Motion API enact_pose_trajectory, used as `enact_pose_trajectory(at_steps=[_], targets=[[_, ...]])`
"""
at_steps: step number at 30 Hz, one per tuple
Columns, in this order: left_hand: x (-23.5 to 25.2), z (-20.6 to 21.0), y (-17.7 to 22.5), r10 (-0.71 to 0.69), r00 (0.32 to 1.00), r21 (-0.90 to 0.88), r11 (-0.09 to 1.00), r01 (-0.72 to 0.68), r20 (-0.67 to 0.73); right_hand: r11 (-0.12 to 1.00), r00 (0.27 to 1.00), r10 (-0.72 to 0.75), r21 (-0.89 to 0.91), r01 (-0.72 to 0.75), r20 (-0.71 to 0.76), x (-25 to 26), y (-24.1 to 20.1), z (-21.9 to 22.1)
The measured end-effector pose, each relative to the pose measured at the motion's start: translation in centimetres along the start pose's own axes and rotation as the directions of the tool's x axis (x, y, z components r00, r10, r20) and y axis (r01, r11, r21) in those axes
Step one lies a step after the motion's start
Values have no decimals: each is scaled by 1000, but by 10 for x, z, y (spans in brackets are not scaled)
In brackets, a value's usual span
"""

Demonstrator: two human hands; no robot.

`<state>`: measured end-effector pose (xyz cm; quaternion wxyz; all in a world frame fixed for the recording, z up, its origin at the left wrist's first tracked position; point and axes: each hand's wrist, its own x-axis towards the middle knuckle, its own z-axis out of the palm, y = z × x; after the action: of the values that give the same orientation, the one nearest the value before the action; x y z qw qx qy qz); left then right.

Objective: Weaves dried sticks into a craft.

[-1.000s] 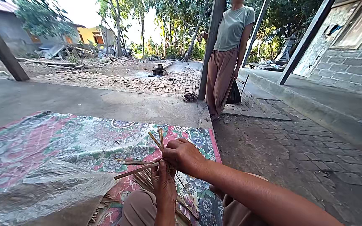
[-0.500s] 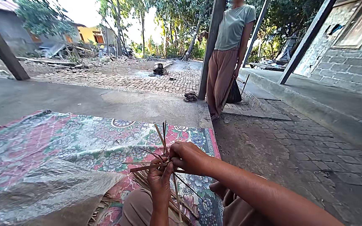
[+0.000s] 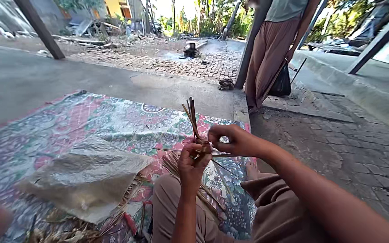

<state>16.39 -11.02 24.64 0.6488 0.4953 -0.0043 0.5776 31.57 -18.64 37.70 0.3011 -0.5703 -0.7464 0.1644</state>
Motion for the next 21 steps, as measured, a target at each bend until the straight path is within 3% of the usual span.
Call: enact_pose_trajectory(at_steps=[7, 11, 14, 21], targets=[[0, -2, -23, 256, 966, 349, 903, -249, 28, 981, 979, 186, 71, -181, -79, -3, 3, 0], [1, -3, -24, 326, 942, 487, 812, -323, 81, 966, 961, 255, -17, -259, -109, -1, 3, 12], [2, -6, -25, 370, 919, 553, 742, -380, 136, 934, 931, 341, -69, -352, -133, 2, 1, 22], [4, -12, -28, 422, 878, 610, 642, -464, 223, 888, 871, 459, 64, -455, -175, 10, 4, 31]])
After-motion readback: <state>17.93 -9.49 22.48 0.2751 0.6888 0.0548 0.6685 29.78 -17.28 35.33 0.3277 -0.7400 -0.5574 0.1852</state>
